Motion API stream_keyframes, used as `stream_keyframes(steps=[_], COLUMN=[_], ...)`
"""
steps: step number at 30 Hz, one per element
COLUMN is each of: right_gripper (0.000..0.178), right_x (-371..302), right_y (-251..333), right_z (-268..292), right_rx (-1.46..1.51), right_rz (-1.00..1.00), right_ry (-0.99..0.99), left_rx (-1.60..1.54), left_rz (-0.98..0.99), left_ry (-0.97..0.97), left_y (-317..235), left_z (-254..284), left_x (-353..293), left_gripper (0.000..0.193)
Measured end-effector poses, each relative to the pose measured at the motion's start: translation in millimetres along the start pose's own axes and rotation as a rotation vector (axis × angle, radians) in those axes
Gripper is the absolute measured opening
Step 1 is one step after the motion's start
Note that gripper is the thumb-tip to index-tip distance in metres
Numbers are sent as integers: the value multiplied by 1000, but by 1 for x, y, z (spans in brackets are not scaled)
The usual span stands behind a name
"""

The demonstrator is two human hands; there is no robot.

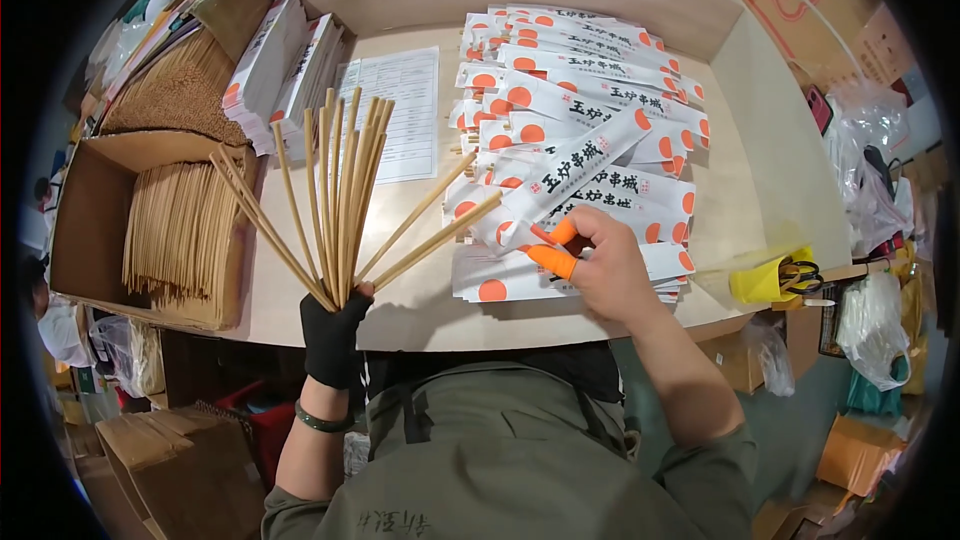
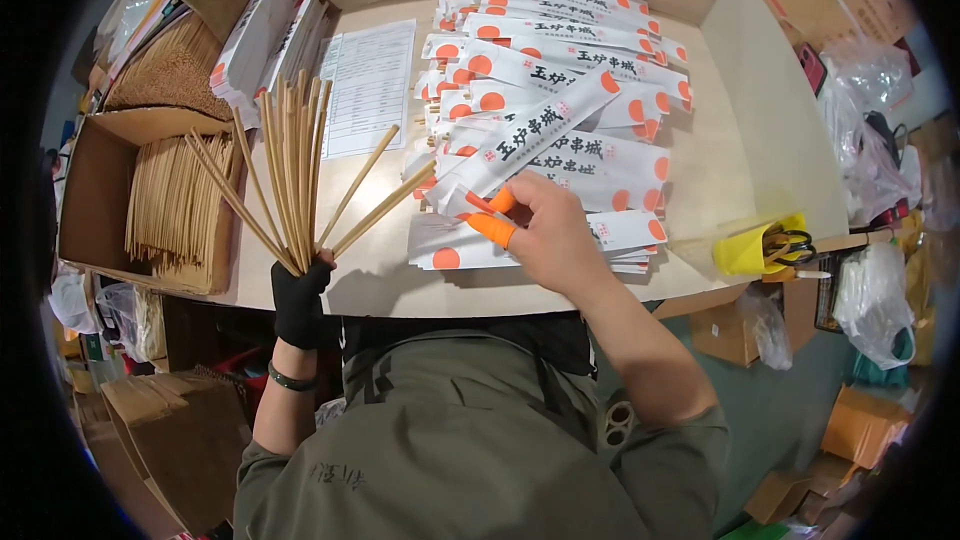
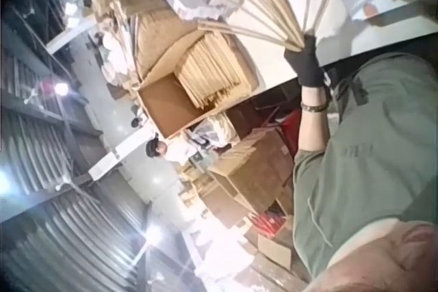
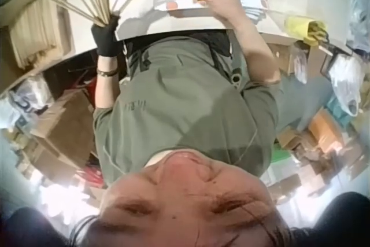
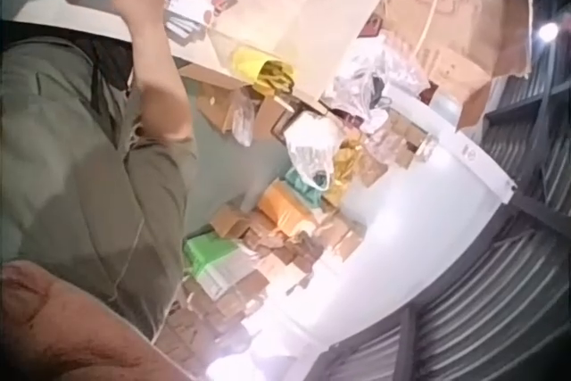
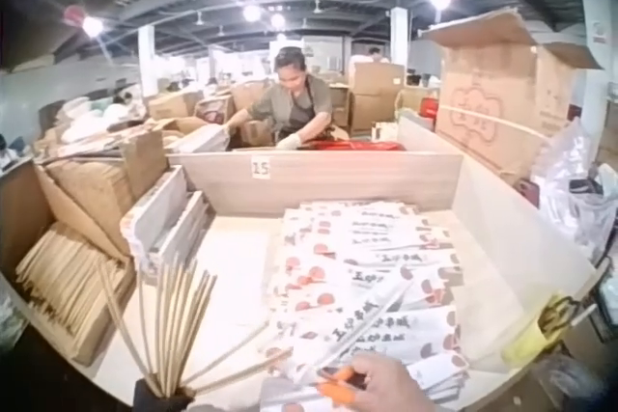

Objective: Manually packing thin wooden sticks into printed paper sleeves at a factory workstation.

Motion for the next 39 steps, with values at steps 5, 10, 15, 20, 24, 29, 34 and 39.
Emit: stream_keyframes(steps=[5,10,15,20,24,29,34,39], right_gripper=[20,21,11,10,31,72,41,48], right_x=[3,1,-1,7,34,15,22,24], right_y=[3,10,10,28,35,82,43,62], right_z=[9,15,16,-30,-48,-93,-188,-167], right_rx=[-33,-121,-332,-716,-938,25,-192,318], right_rz=[29,24,167,757,949,543,439,43], right_ry=[50,100,180,-29,-81,24,-258,219], left_rx=[122,141,224,-329,-484,-1047,-764,-437], left_rz=[-68,-86,-82,-21,3,2,-102,-264], left_ry=[62,108,175,234,223,3,107,130], left_y=[-8,-13,-18,-7,-3,38,33,49], left_z=[9,25,26,-33,-76,-79,-81,-52], left_x=[4,10,11,9,14,30,40,14], left_gripper=[11,10,17,32,28,34,32,30])
Point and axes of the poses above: each hand's wrist, its own x-axis towards the middle knuckle, its own z-axis out of the back of the hand, y = z × x, the point moved 1 cm from there along x, towards the middle knuckle, and after that the axes turned 14 degrees about -x, right-handed, at the moved point
